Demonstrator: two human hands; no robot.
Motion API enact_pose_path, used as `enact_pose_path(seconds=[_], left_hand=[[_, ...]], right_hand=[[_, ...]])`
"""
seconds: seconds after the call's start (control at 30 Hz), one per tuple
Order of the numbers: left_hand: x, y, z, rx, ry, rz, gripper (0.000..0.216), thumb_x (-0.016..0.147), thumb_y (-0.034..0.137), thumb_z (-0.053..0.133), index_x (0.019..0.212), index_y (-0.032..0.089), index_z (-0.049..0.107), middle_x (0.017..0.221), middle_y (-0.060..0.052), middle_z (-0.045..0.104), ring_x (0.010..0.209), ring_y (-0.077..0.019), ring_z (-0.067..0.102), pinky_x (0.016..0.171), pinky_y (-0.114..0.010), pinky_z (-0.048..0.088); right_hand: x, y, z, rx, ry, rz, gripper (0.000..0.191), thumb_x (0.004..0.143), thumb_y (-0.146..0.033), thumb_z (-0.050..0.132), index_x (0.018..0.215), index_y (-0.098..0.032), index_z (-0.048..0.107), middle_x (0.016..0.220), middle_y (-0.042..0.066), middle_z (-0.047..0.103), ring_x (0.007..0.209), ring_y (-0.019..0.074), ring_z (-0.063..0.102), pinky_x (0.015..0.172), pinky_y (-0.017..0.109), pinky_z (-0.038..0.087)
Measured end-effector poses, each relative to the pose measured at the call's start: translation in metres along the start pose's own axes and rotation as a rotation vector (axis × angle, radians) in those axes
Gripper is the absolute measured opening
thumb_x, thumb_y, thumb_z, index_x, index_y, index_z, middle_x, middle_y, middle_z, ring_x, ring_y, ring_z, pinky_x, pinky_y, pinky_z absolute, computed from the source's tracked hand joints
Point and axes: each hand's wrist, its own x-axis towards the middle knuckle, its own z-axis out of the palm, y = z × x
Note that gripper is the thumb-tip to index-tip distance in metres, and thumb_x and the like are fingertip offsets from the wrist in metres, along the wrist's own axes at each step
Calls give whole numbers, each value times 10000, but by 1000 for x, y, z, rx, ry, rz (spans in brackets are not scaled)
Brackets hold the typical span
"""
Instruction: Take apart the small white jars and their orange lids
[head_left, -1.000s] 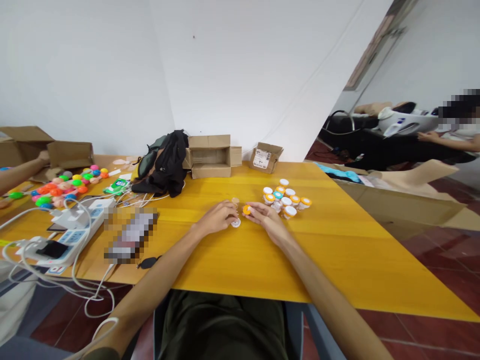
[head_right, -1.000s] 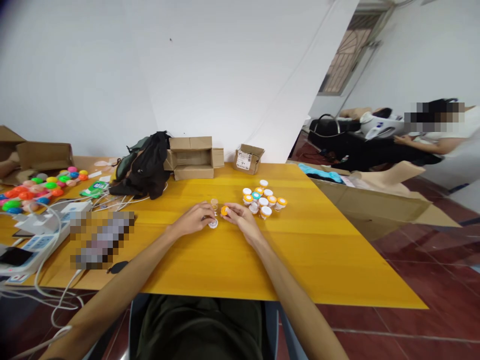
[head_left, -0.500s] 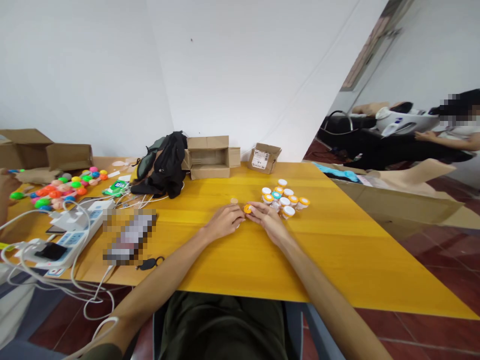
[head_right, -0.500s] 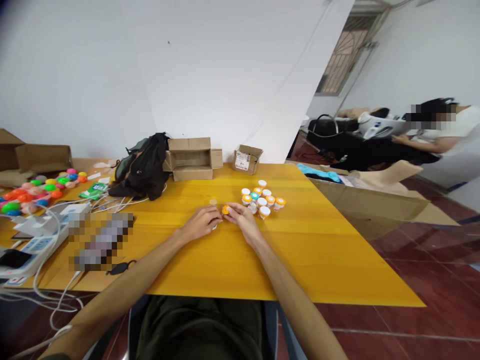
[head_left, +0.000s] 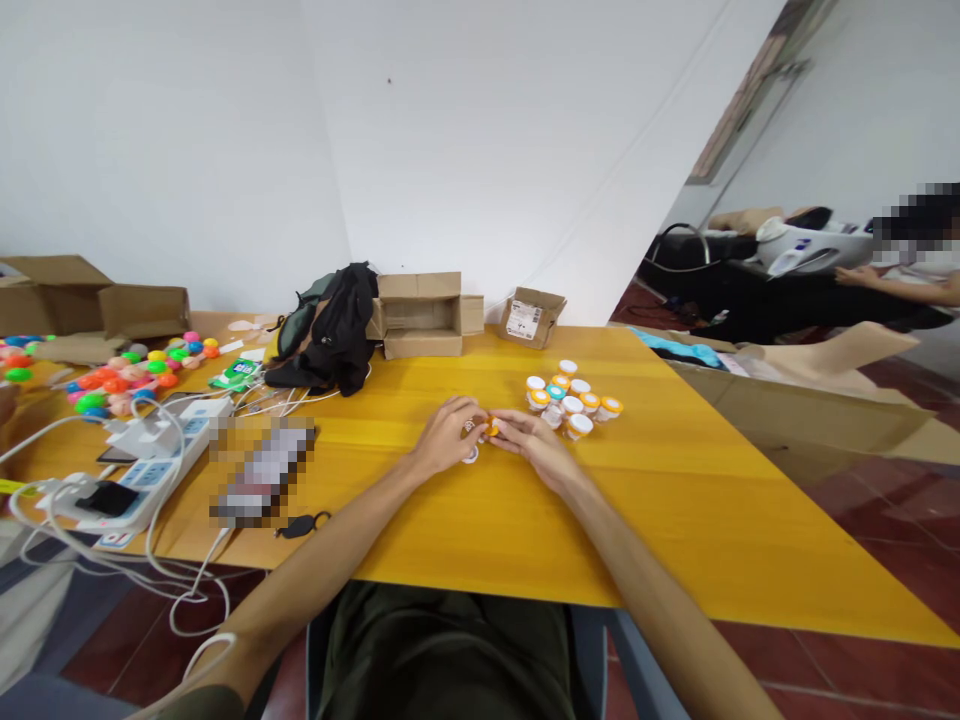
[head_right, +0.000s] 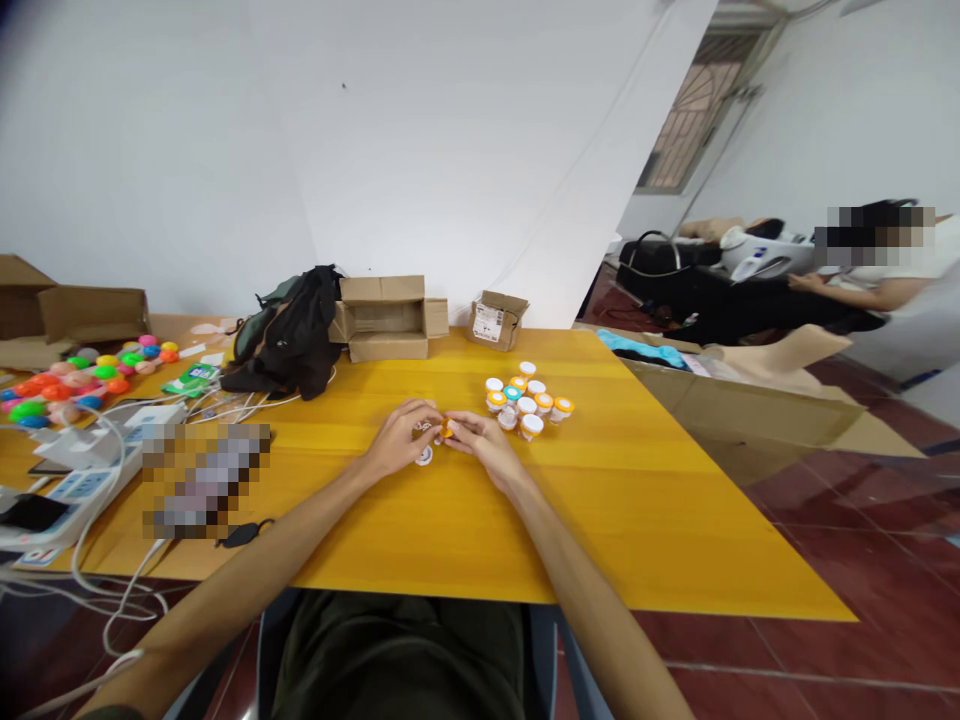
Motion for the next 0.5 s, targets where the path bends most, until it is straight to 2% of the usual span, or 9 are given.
enact_pose_path(seconds=[0.5], left_hand=[[1, -2, 11, 5, 39, -37, 120, 850, 116, 624, 811, 211, 686, 838, -30, 661, 872, -200, 626, 829, -341, 515]], right_hand=[[-3, -1, 3, -39, -31, 11, 395, 598, -484, 896, 914, -265, 804, 1066, 41, 777, 1040, 245, 701, 1016, 474, 538]])
